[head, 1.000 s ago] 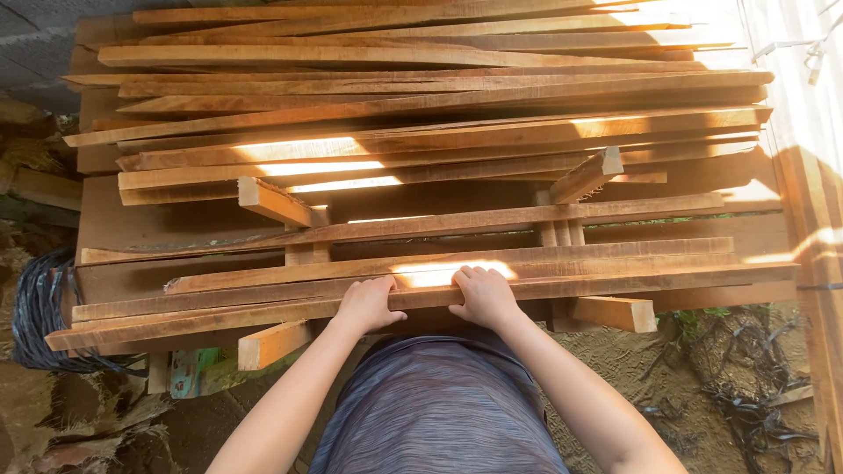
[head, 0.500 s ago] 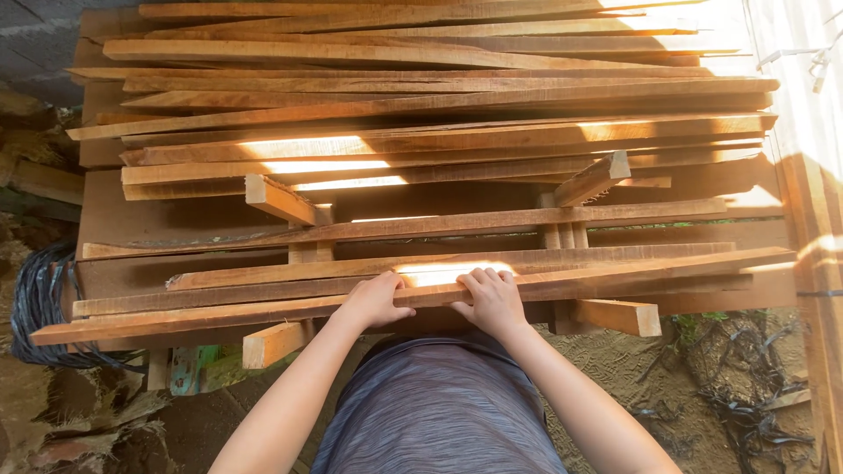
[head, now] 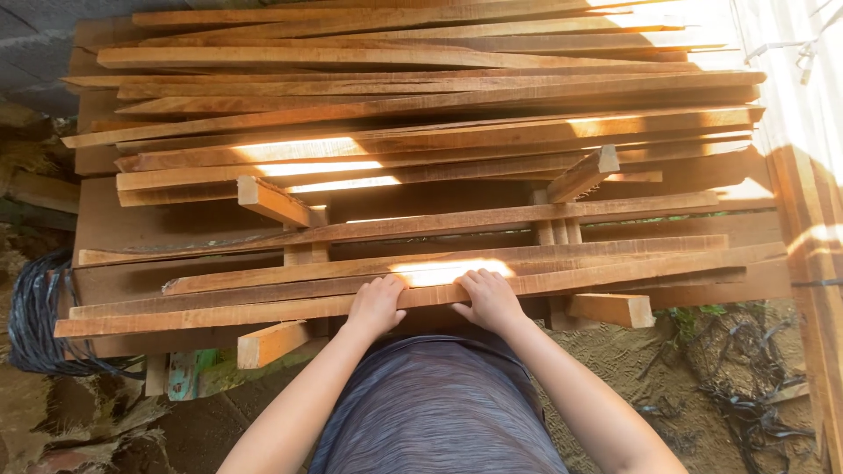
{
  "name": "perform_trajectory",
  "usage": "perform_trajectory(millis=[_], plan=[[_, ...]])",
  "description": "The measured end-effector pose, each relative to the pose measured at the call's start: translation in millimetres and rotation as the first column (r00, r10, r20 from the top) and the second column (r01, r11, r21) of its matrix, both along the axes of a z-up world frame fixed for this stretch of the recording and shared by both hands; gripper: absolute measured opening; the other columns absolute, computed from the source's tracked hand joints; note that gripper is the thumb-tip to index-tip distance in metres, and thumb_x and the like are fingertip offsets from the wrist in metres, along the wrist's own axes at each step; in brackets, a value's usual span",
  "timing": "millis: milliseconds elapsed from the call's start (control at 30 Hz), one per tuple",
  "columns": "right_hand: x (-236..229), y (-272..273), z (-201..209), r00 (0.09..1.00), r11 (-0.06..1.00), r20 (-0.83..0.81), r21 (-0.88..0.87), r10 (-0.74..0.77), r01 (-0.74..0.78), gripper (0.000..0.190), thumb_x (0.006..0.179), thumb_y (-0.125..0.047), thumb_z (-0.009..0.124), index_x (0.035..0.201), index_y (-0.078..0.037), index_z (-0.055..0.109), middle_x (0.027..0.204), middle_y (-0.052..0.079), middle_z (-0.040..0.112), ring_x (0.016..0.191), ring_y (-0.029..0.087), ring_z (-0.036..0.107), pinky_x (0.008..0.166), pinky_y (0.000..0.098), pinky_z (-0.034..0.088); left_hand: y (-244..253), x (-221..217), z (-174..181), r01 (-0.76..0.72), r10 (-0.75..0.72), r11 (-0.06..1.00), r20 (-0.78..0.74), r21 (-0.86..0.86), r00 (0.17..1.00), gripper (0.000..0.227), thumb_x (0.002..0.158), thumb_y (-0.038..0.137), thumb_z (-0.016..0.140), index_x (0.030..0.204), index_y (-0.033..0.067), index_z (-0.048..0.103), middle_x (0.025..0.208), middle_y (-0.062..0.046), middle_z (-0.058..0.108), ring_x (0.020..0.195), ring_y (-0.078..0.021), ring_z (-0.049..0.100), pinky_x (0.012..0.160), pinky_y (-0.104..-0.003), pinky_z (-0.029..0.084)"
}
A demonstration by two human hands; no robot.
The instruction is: Arranging and sorting thin wooden strips on a workbench to organize them.
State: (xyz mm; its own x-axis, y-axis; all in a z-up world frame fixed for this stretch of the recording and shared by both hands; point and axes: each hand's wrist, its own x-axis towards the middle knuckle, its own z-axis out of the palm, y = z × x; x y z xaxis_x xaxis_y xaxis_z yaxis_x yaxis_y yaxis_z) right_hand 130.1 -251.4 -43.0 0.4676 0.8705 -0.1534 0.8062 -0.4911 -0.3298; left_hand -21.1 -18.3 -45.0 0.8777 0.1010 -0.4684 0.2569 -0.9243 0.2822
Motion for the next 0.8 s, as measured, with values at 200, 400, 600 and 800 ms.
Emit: perform_trajectory(millis=[200,400,600,800], plan=[[8,11,-3,0.997,0.991,-0.047,-0.12,0.06,-0.065,0.052,0.069,-0.048,0.083,0.111,-0.021,0.068,0.102,-0.001,0.065,0.103,0.021,0.064,0.085,0.0386,0.054,5,14,27,-0.052,0.042,0.993,-0.095,-0.104,0.995,0.051,0.078,0.047,0.076,0.118,0.0168,0.067,0.117,-0.006,0.066,0.114,-0.0312,0.067,0.094,-0.045,0.054],[7,19,-4,0.998,0.948,-0.01,-0.311,0.064,-0.064,0.052,0.072,-0.052,0.081,0.108,-0.022,0.056,0.093,-0.001,0.072,0.091,0.022,0.074,0.081,0.0388,0.054,12,28,53,-0.09,0.05,0.985,-0.249,-0.148,0.967,0.051,0.075,0.052,0.076,0.112,0.0174,0.066,0.115,-0.009,0.069,0.117,-0.0328,0.068,0.098,-0.046,0.053],[-10,17,35,0.996,0.991,-0.079,-0.133,-0.041,0.03,0.061,0.084,-0.059,0.072,0.125,-0.018,0.055,0.106,0.006,0.07,0.108,0.026,0.067,0.093,0.0426,0.051,12,27,63,-0.215,0.137,0.949,-0.312,-0.23,0.94,0.063,0.079,0.063,0.069,0.116,0.0132,0.056,0.12,-0.018,0.07,0.122,-0.0397,0.065,0.102,-0.049,0.051],[-2,1,14,1.0,0.994,-0.027,0.112,-0.006,0.009,0.053,0.075,-0.054,0.081,0.116,-0.022,0.068,0.114,-0.001,0.063,0.11,0.024,0.06,0.086,0.0384,0.052,-4,4,28,-0.141,0.129,0.974,-0.08,-0.178,0.988,0.043,0.087,0.047,0.069,0.119,0.018,0.064,0.12,-0.008,0.068,0.113,-0.0329,0.069,0.093,-0.048,0.056]])
